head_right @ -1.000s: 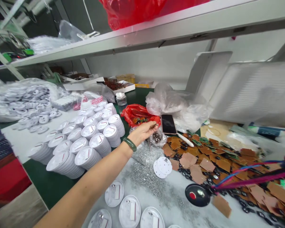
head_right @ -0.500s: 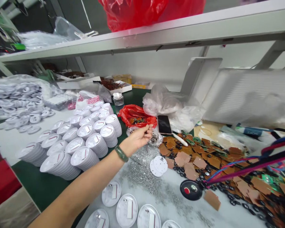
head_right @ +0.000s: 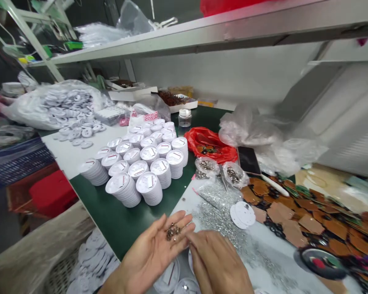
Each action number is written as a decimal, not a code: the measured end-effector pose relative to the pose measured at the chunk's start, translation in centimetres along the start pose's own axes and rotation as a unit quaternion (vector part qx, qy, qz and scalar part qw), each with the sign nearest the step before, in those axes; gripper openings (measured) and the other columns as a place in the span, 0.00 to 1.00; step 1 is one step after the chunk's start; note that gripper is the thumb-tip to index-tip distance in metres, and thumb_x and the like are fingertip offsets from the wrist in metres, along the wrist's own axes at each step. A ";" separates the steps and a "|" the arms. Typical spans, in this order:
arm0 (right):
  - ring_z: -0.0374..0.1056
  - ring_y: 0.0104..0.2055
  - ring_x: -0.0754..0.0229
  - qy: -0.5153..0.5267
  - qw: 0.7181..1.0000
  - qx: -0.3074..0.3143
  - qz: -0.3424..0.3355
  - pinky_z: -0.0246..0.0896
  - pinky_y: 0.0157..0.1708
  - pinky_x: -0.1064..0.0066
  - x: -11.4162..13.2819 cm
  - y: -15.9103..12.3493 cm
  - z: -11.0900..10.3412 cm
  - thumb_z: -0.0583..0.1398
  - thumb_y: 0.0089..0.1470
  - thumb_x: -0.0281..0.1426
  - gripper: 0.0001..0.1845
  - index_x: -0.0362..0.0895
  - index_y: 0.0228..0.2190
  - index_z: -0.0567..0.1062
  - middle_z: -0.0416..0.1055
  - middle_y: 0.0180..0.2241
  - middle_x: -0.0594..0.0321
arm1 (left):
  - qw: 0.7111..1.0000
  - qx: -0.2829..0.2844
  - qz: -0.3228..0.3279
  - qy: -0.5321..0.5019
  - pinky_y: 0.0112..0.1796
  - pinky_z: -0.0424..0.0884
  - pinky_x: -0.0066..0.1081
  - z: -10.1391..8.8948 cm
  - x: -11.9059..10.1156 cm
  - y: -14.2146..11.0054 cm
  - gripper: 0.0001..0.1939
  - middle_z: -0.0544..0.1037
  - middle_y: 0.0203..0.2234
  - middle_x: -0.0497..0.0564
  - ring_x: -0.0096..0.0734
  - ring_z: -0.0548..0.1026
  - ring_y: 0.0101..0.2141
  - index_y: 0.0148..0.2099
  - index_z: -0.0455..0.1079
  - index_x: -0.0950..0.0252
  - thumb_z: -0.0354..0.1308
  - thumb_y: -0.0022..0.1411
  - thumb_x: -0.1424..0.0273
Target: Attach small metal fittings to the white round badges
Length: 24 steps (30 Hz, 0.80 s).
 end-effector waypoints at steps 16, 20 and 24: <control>0.70 0.35 0.57 0.038 0.998 0.046 -0.023 0.64 0.35 0.65 -0.6 2.5 6.2 0.50 0.69 0.28 0.11 0.46 0.45 0.72 0.75 0.36 0.59 | 0.999 -0.029 0.041 -0.015 0.54 0.72 0.40 -2.9 -0.7 0.2 0.25 0.80 0.48 0.66 0.42 0.80 0.46 0.50 0.77 0.79 0.41 0.79 0.69; 0.69 0.31 0.58 0.009 0.997 0.058 -0.052 0.62 0.31 0.66 -0.7 3.0 6.2 0.50 0.69 0.27 0.13 0.46 0.39 0.75 0.73 0.30 0.60 | 0.999 -0.027 0.042 0.001 0.51 0.74 0.36 -2.9 -0.3 0.2 0.22 0.79 0.50 0.66 0.40 0.79 0.47 0.50 0.78 0.77 0.43 0.78 0.71; 0.69 0.32 0.58 0.009 0.998 0.043 -0.041 0.62 0.33 0.66 -1.3 2.6 5.8 0.54 0.67 0.26 0.09 0.44 0.40 0.74 0.72 0.31 0.60 | 0.998 -0.003 0.059 0.010 0.48 0.75 0.35 -3.0 0.0 0.2 0.11 0.80 0.48 0.66 0.39 0.79 0.43 0.47 0.79 0.76 0.61 0.70 0.72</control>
Point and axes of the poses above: each hand's wrist, its own y-axis towards the middle knuckle, its own z-axis out of the palm, x = y × z, the point moved 2 cm from there along y, towards the middle knuckle
